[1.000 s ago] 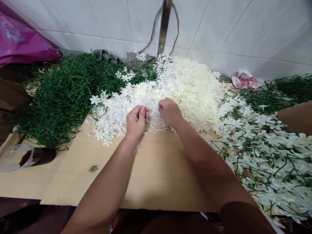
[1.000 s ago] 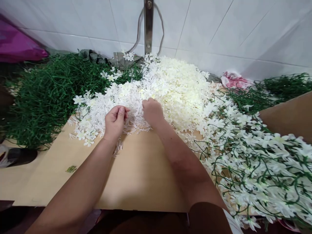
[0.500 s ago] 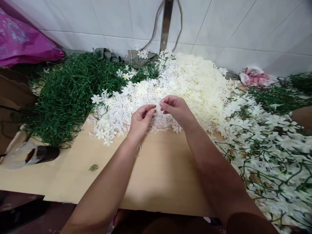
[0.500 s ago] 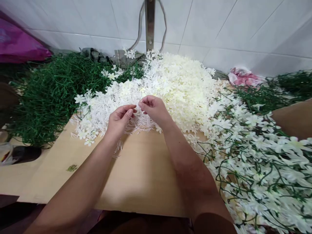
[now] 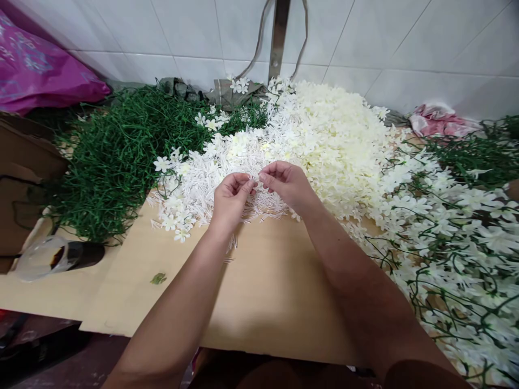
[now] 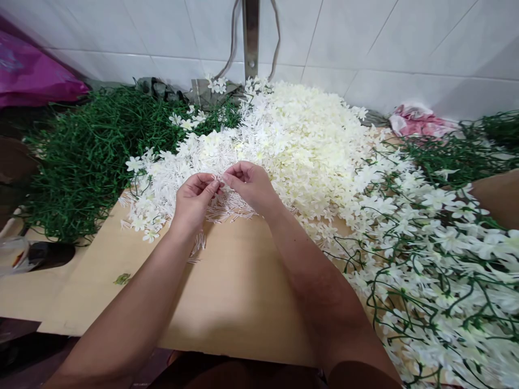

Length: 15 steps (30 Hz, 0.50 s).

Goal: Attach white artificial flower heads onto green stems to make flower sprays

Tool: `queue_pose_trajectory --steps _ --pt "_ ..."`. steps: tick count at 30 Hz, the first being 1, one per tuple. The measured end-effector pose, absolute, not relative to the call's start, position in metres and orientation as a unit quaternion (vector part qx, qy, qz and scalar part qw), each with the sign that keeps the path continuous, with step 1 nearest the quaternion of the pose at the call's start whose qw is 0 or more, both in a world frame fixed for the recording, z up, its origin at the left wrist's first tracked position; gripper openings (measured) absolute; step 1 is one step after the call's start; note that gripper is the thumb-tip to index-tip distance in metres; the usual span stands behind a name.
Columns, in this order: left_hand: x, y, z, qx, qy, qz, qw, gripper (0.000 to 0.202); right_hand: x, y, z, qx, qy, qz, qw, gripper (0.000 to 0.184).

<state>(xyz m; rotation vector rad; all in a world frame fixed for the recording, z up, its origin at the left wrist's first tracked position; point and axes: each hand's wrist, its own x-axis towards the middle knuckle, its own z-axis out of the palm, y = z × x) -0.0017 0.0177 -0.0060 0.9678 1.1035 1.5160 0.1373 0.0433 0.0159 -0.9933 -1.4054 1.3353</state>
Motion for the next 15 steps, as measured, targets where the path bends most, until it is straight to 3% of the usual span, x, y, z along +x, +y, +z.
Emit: queue_pose_trajectory --steps 7,15 --pt "0.0013 0.0183 -0.0046 0.396 0.451 0.621 0.504 0.029 0.1369 0.0426 0.0156 -0.414 -0.610 0.494 0.461 0.011" --pt "-0.0007 0.0192 -0.0034 0.393 0.457 0.604 0.521 0.031 0.1347 0.0409 0.0155 -0.401 -0.599 0.551 0.420 0.020"
